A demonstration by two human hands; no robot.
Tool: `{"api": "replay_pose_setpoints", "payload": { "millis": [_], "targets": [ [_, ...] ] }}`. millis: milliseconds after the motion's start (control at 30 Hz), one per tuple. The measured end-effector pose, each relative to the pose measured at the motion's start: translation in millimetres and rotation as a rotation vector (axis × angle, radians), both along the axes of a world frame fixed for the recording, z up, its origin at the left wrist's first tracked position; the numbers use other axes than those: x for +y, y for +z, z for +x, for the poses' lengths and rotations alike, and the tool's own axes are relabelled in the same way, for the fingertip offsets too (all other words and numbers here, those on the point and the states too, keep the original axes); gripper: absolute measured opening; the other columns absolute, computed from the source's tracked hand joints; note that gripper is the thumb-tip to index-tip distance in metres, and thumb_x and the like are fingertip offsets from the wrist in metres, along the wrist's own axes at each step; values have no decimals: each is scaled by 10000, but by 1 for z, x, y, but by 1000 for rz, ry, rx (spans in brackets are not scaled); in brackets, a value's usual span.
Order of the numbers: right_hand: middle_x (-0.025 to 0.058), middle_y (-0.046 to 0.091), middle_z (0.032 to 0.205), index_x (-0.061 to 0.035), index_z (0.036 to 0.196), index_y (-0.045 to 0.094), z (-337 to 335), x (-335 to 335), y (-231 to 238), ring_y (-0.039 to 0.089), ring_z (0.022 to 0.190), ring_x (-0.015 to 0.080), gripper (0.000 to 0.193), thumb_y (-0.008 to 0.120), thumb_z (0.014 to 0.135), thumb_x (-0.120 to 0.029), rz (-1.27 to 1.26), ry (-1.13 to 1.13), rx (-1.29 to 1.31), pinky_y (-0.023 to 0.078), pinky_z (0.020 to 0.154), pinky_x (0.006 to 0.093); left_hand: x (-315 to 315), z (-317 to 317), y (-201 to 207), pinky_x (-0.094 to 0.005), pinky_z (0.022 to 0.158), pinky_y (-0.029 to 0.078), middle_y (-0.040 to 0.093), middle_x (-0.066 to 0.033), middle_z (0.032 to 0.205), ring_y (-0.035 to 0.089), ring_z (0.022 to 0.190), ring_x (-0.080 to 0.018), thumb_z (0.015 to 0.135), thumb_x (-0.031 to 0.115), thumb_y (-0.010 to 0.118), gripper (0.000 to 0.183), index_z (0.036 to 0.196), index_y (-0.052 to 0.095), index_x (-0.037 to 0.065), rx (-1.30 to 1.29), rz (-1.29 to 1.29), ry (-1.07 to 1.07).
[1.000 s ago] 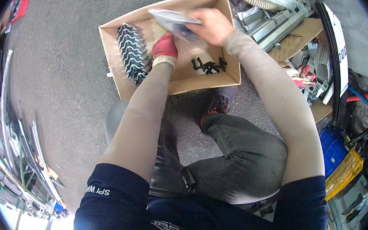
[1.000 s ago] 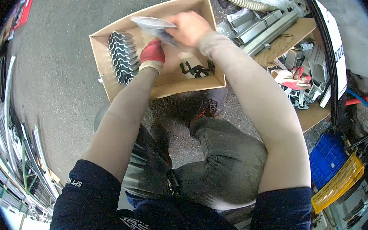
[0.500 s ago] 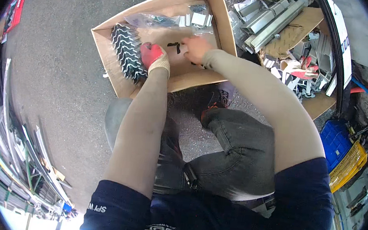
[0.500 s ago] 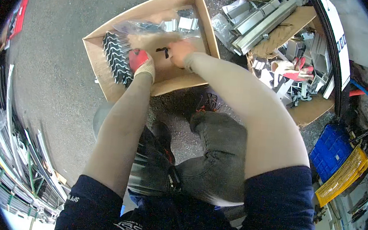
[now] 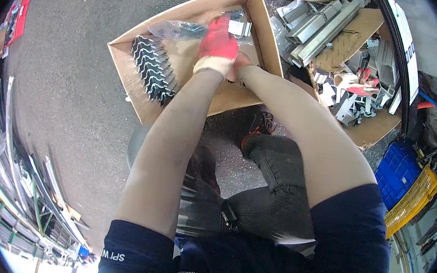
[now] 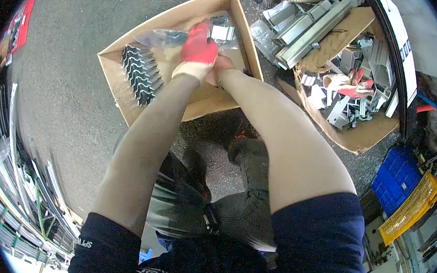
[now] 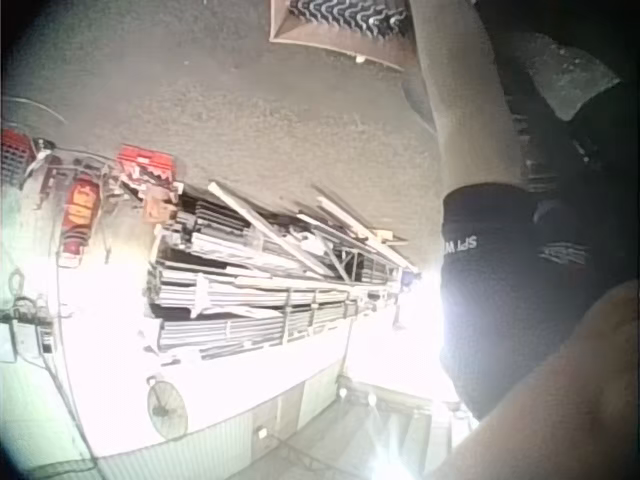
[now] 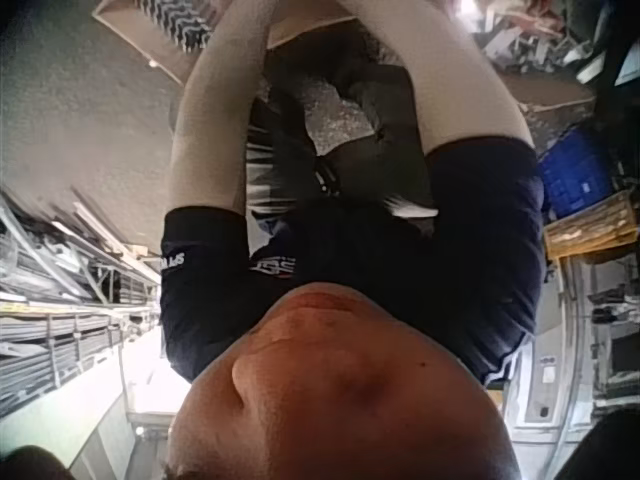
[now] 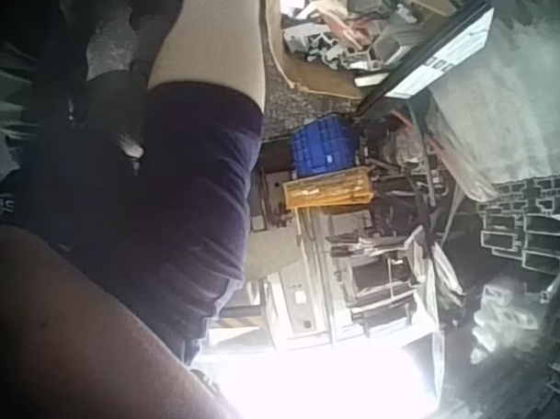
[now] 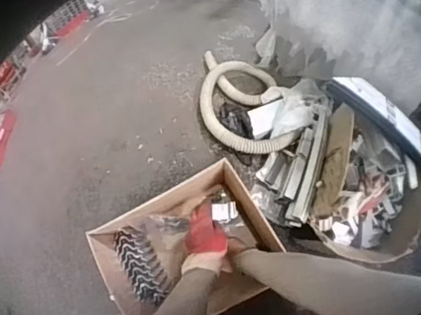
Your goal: The person sorts and checks metal brackets, bolts, rubber track, and plastic bags by hand, taking them from a cardboard box.
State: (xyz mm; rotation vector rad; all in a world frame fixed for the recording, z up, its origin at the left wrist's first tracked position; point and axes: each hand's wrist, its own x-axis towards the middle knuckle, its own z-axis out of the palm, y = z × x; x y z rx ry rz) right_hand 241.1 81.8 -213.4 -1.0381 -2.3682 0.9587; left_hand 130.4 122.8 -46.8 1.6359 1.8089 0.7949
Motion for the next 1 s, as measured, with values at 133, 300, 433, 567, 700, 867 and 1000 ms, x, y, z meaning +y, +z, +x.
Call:
{"api": "replay_pose_setpoints", "payload": {
  "millis": [133,300,433,567,700,867,1000],
  "targets": [
    [167,697,1190,-47,1136,707,-78,8,153,668,1072,360,341,600,840,-179,-424,283,-740,523,963,442,5,-84,-27,-506,949,519,652,-234,1191,640,1128,-410,853,90,561,368,1217,614,73,451,-397,-118],
    [208,709,1091,-84,1076,746,-8,18,206,685,1013,372,300,603,820,-148,-465,184,-470,533,911,471,27,-48,-18,-482,911,542,692,-217,1163,688,1021,-400,854,147,593,283,1114,665,62,474,-396,-290],
    [143,723,978,-10,1130,698,24,21,244,698,887,233,283,574,896,-109,-695,-113,-58,557,804,344,4,-64,25,-457,904,542,700,-209,1143,702,1010,-363,829,159,658,344,1150,652,36,141,-375,-284],
    [50,674,859,10,1164,666,40,22,304,618,745,113,246,546,958,-50,-1012,-517,368,532,705,261,-27,-83,74,-320,848,540,675,-157,1119,677,1009,-247,826,14,715,500,1291,533,46,-975,-470,50],
    [58,690,907,28,1165,660,42,26,352,636,817,124,241,574,952,-46,-819,-634,592,534,787,280,-56,-82,141,-367,842,560,632,-165,1168,662,1015,-261,894,-62,588,555,1400,414,85,-1584,-436,193],
    [56,701,930,35,1182,648,-4,28,411,649,845,129,267,587,982,-130,-677,-504,499,532,815,271,-87,-89,161,-450,887,561,631,-127,1187,662,1059,-260,927,-25,521,601,1485,406,166,-2111,-218,113],
    [25,682,853,8,1180,657,-33,23,444,618,780,91,283,546,1025,-202,-539,-441,358,518,734,242,-77,-98,166,-462,881,571,642,-142,1144,662,1046,-279,952,67,532,511,1455,444,91,-2239,-213,0]
  ]
}}
